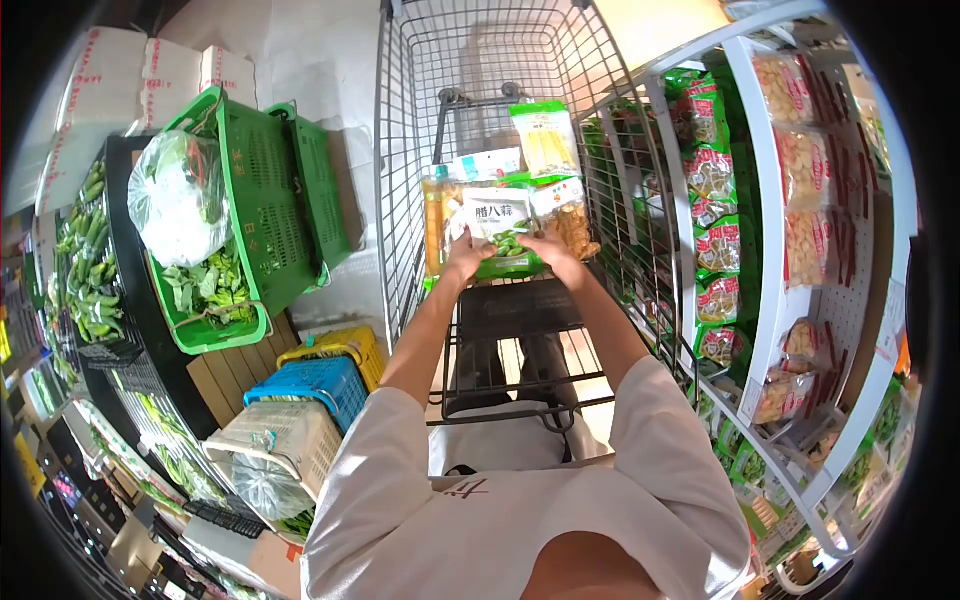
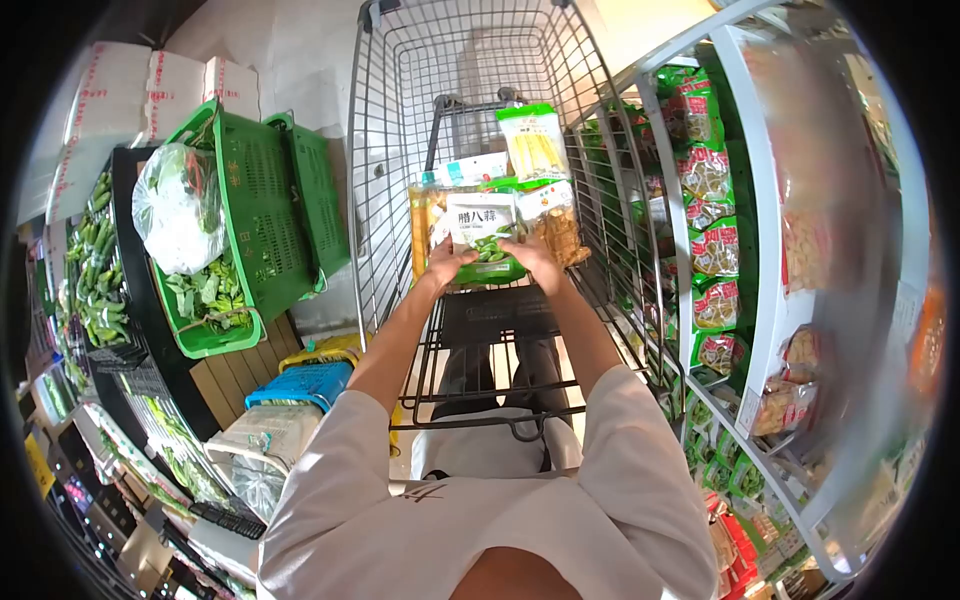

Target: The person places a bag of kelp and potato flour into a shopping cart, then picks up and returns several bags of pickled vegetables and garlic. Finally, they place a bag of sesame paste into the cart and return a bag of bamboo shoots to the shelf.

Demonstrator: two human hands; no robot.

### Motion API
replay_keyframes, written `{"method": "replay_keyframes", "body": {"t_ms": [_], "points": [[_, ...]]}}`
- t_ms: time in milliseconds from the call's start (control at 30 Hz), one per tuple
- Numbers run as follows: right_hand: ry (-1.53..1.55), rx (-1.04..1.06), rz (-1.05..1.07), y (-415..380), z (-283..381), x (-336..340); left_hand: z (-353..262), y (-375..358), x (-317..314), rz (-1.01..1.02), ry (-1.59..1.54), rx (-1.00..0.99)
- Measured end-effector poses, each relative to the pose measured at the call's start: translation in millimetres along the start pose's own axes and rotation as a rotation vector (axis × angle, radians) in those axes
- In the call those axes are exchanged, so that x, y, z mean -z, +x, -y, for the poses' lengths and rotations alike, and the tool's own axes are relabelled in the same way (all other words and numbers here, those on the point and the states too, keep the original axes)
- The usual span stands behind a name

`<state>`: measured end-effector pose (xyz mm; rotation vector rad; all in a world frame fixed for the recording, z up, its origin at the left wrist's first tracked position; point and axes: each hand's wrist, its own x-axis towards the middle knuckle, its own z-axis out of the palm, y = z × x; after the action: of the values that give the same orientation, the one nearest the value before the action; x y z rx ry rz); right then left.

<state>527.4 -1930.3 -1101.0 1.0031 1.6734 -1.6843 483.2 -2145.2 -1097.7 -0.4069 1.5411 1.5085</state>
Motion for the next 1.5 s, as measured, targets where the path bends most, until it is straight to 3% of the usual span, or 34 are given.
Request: {"method": "replay_keyframes", "body": {"t_ms": [67, 100, 167, 267, 300, 400, 500, 533, 700, 833, 900, 1033, 1133, 1300, 1400, 1500], "points": [[0.061, -0.038, -0.021, -31.5, 22.3, -5.0, -12.6, -16.7, -6.6, -0.049, 0.085, -0.033], [0.096, -0.011, 0.002, 2.2, -17.9, 4.8, -21.4, -22.8, -10.6, -0.065, 0.134, -0.062], [0.176, 0.052, -0.006, -31.5, 6.0, 1.5, -12.4, -25.9, -9.4, 0.046, -0.065, -0.098], [0.003, 0.187, -0.052, -43.7, 12.0, 6.6, -35.5, -63.4, -20.1, 0.031, -0.119, -0.077], [-0.014, 0.274, -0.072, -46.6, 12.2, 8.2, -45.0, -76.7, -24.1, 0.106, -0.143, -0.213], [-0.161, 0.399, -0.051, -159.0, 89.1, 23.2, -104.7, -159.7, -54.9, 0.068, -0.051, -0.379], [-0.255, 0.606, -0.097, -242.3, 118.8, 43.8, -133.9, -208.2, -76.3, 0.102, 0.029, -0.603], [-0.346, 0.719, -0.164, -276.9, 131.5, 54.1, -150.6, -231.8, -91.3, 0.117, 0.041, -0.643], [-0.021, 1.061, -0.386, -427.3, 156.8, 101.0, -223.7, -314.6, -174.1, 0.266, 0.178, -0.907], [-0.366, 1.008, -0.853, -558.9, 182.3, 148.8, -285.1, -359.3, -261.4, 0.524, 0.248, -1.175], [-0.384, 1.251, -1.078, -589.3, 178.7, 180.1, -311.4, -370.5, -318.3, 0.729, 0.185, -1.251], [-0.494, 1.142, -1.426, -647.7, 173.2, 235.7, -352.5, -401.1, -429.1, 0.87, 0.182, -1.482], [-0.408, 1.185, -1.508, -661.9, 161.3, 277.6, -363.9, -404.4, -488.8, 0.895, 0.273, -1.473], [-0.619, 0.956, -1.885, -677.4, 129.3, 304.4, -339.2, -401.8, -559.9, 0.888, 0.346, -1.449], [-0.623, 0.765, -2.003, -683.4, 117.5, 303.1, -322.6, -418.1, -580.9, 0.864, 0.363, -1.489], [-0.811, 0.804, -2.104, -684.1, 114.9, 301.9, -310.7, -413.7, -599.7, 0.887, 0.336, -1.508]]}}
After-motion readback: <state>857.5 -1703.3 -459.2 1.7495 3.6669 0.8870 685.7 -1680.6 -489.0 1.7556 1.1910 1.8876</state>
